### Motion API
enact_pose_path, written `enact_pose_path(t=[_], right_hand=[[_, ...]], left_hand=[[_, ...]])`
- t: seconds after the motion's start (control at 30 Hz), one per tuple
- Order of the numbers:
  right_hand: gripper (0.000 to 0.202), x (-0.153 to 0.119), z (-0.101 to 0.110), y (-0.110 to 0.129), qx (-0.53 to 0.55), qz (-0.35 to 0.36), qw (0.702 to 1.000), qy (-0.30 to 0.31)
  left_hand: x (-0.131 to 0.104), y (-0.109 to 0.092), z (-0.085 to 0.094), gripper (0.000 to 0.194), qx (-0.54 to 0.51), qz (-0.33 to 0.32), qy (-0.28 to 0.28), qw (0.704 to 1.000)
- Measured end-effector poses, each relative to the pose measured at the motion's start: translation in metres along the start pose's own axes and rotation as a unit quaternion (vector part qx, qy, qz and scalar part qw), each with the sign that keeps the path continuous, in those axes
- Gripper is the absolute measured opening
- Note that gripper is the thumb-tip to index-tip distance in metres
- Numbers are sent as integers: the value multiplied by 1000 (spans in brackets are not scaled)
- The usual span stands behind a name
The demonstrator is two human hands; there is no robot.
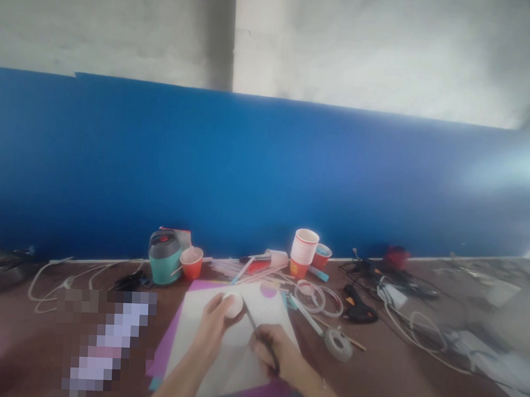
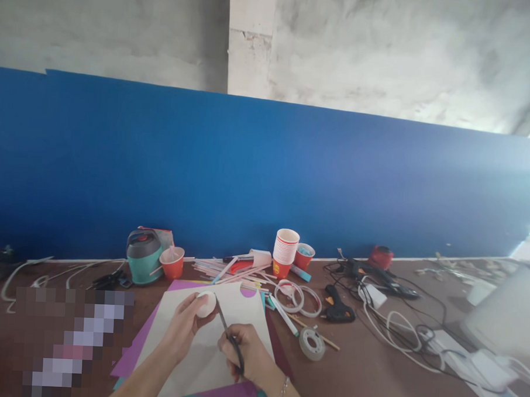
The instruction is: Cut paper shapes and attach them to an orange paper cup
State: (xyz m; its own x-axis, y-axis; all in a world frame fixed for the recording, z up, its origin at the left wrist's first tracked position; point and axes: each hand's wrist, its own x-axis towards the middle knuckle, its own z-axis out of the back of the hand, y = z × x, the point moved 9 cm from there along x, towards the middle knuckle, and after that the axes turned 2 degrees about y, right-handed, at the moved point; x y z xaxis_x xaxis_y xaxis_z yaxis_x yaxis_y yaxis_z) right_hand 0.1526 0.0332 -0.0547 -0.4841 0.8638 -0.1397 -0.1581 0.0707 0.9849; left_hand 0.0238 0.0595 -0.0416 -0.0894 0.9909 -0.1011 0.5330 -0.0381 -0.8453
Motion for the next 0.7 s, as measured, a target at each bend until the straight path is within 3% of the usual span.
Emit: enact_pose_path(t=[0.17,0.3,0.47,0.57,0.7], right_hand=[[38,6,17,0,20,18,996,-84],[44,7,18,1,24,23,995,-98],[45,-3,37,14,56,88,978,-182],[41,-6,39,21,58,95,978,-176],[42,-5,34,26,58,91,982,-153]], left_hand=[[-3,2,-6,25,71,-23,29,997],[-10,15,-19,26,117,-1,68,991],[-13,19,-29,23,191,-8,94,977],[-14,28,-36,23,237,26,141,961],[-14,23,-32,26,216,28,108,970]])
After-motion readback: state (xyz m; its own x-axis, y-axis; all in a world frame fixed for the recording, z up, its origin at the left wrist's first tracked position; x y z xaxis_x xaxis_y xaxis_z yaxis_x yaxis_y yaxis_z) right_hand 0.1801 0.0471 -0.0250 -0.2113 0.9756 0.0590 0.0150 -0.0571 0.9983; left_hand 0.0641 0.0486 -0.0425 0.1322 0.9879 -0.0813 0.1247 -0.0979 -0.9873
